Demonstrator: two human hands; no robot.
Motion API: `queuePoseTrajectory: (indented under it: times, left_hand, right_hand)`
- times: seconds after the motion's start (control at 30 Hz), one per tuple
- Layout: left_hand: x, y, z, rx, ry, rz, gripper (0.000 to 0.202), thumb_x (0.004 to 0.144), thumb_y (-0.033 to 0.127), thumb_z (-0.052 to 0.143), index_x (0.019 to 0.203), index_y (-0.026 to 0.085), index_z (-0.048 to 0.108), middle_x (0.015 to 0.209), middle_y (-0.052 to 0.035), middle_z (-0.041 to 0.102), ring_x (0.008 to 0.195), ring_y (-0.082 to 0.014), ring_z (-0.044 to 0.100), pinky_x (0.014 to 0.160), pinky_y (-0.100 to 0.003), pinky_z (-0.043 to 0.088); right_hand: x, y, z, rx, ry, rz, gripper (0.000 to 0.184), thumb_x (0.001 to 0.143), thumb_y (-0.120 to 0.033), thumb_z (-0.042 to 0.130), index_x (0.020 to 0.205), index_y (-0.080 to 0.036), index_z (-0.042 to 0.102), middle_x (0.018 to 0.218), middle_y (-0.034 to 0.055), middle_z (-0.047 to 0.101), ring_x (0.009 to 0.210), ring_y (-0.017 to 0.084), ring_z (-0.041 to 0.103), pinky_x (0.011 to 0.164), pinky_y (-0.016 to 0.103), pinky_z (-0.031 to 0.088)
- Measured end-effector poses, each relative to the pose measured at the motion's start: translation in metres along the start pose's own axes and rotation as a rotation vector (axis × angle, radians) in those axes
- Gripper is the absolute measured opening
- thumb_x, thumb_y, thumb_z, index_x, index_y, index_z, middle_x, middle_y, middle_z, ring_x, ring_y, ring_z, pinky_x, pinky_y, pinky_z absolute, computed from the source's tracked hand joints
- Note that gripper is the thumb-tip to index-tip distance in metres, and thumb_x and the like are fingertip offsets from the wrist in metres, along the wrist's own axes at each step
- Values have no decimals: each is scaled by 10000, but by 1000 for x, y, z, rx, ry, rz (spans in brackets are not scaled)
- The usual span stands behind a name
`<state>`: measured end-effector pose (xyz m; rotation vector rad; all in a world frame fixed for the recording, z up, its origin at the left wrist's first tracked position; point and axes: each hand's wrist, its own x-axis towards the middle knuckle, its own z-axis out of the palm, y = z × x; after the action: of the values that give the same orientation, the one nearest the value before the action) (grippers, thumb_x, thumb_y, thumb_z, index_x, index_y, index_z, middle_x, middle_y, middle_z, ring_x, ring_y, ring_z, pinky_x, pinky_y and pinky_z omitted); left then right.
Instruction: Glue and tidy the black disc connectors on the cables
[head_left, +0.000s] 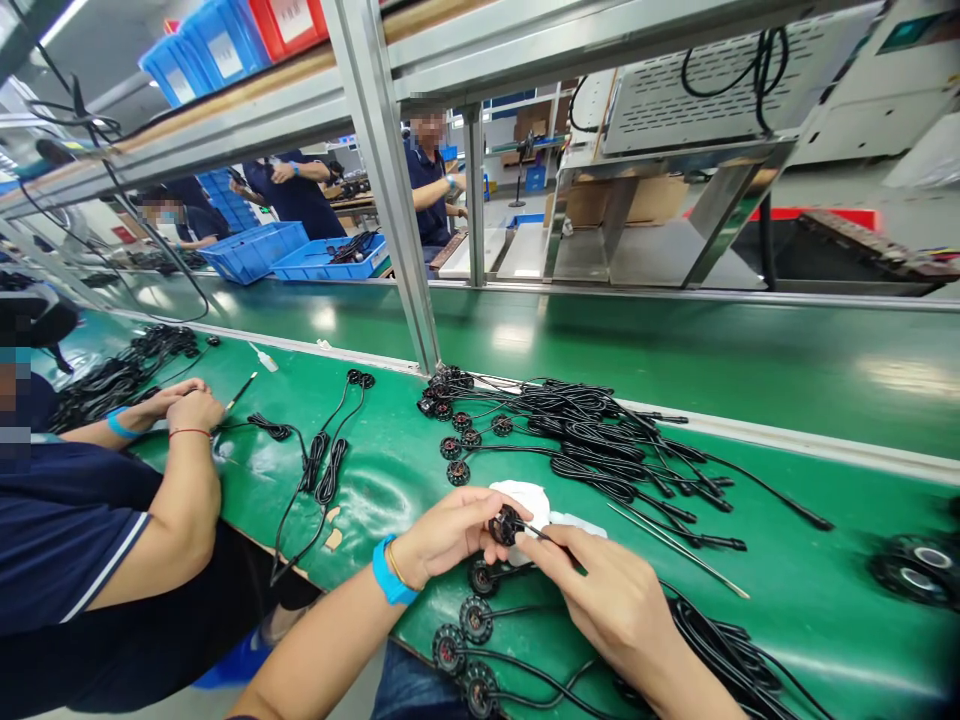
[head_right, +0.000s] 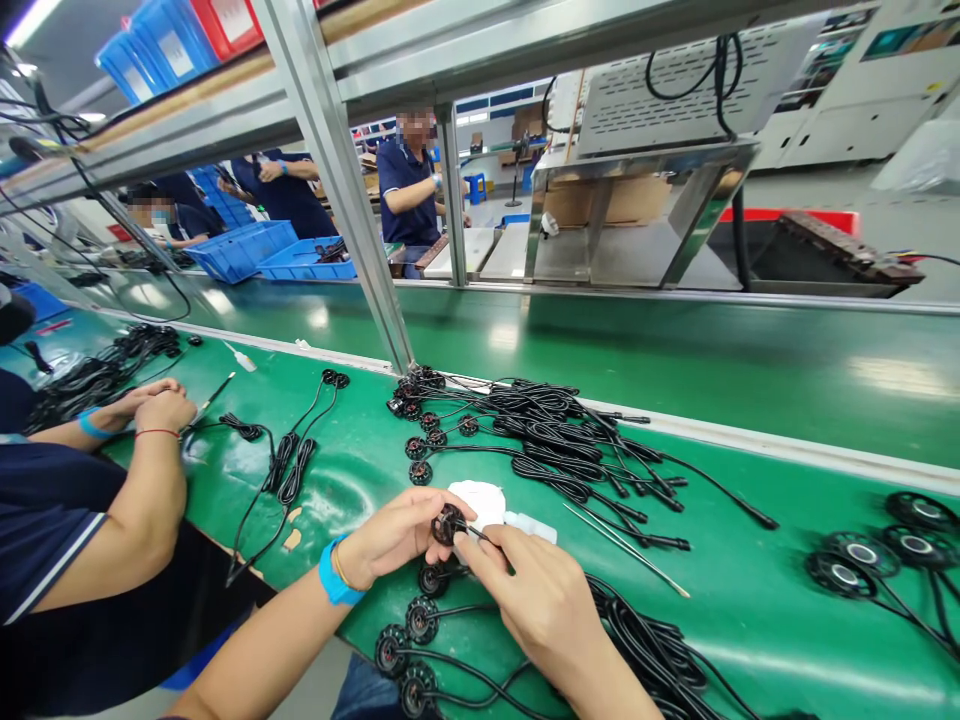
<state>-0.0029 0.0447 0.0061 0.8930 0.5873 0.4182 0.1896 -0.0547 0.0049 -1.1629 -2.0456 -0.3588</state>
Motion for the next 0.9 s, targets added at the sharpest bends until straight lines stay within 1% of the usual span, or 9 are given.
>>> queuePoseTrajectory:
  times: [0.07, 0.13, 0.17, 0.23, 0.33, 0.43, 0.7, 0.8, 0.9]
  left_hand:
    - [-1, 0, 0, -9, 12, 54, 488, 814, 510, 753, 1068, 92, 756, 769, -73, 700, 562, -98, 627, 519, -186, 477]
    - [-2, -1, -1, 9, 17, 93, 457, 822, 485, 754, 1081, 108, 758, 815, -78, 699, 617, -113, 643, 547, -195, 481]
    - [-2, -1, 0, 25, 20, 105, 445, 824, 476, 756, 1083, 114, 759, 829, -78, 695, 640, -118, 644, 554, -195, 479]
    - [-3, 0, 1, 57, 32, 124, 428, 817, 460, 768, 1079, 122, 761, 850, -76, 688, 672, -119, 629, 568, -194, 477]
    - [-3, 2, 4, 102, 77, 151, 424, 780, 444, 804, 1062, 130, 763, 861, -67, 683, 663, -106, 590, 578, -197, 471]
    - [-3, 3, 6, 142, 112, 174, 444, 767, 447, 813, 1075, 132, 760, 857, -64, 681, 646, -103, 576, 575, -200, 464]
    - [-3, 3, 6, 152, 90, 159, 418, 812, 466, 765, 1073, 139, 758, 870, -72, 670, 686, -128, 606, 562, -204, 469]
    - [-2, 3, 6, 223, 118, 175, 426, 805, 477, 765, 1065, 140, 761, 827, -55, 652, 655, -115, 567, 542, -198, 456]
    - [-1, 2, 6, 326, 142, 205, 415, 804, 470, 763, 1064, 146, 767, 884, -61, 641, 647, -101, 525, 535, -193, 455]
  right_hand:
    - [-2, -2, 3, 64, 60, 126, 251, 956, -84, 508, 1160, -157, 633, 873, 39, 709, 723, 102, 658, 673, 213, 487]
    - [-3, -7, 5, 99, 105, 261, 205, 955, -142, 558, 1152, -139, 615, 791, 18, 675, 631, 95, 614, 636, 216, 485]
    - [-3, -9, 5, 108, 119, 311, 182, 951, -160, 576, 1128, -147, 618, 754, 4, 650, 584, 89, 577, 606, 218, 473]
    - [-3, -14, 5, 131, 130, 351, 117, 947, -166, 588, 1057, -165, 629, 715, -12, 605, 534, 78, 509, 562, 217, 444]
    - [-1, -20, 2, 141, 144, 350, 66, 942, -153, 596, 996, -167, 632, 687, -23, 570, 521, 67, 472, 550, 210, 420]
    - [-1, -23, 2, 135, 112, 346, 50, 947, -163, 593, 976, -167, 633, 654, -36, 533, 517, 66, 467, 549, 210, 403]
    - [-3, -24, 5, 26, 73, 309, 95, 963, -191, 564, 904, -174, 637, 624, -43, 521, 506, 73, 488, 569, 228, 376]
    - [-1, -24, 3, -60, 75, 272, 107, 958, -187, 568, 885, -167, 644, 623, -41, 508, 517, 83, 495, 582, 249, 362]
    - [-1, -26, 3, -124, 41, 257, 136, 961, -183, 553, 858, -168, 642, 629, -33, 502, 529, 94, 486, 591, 266, 349]
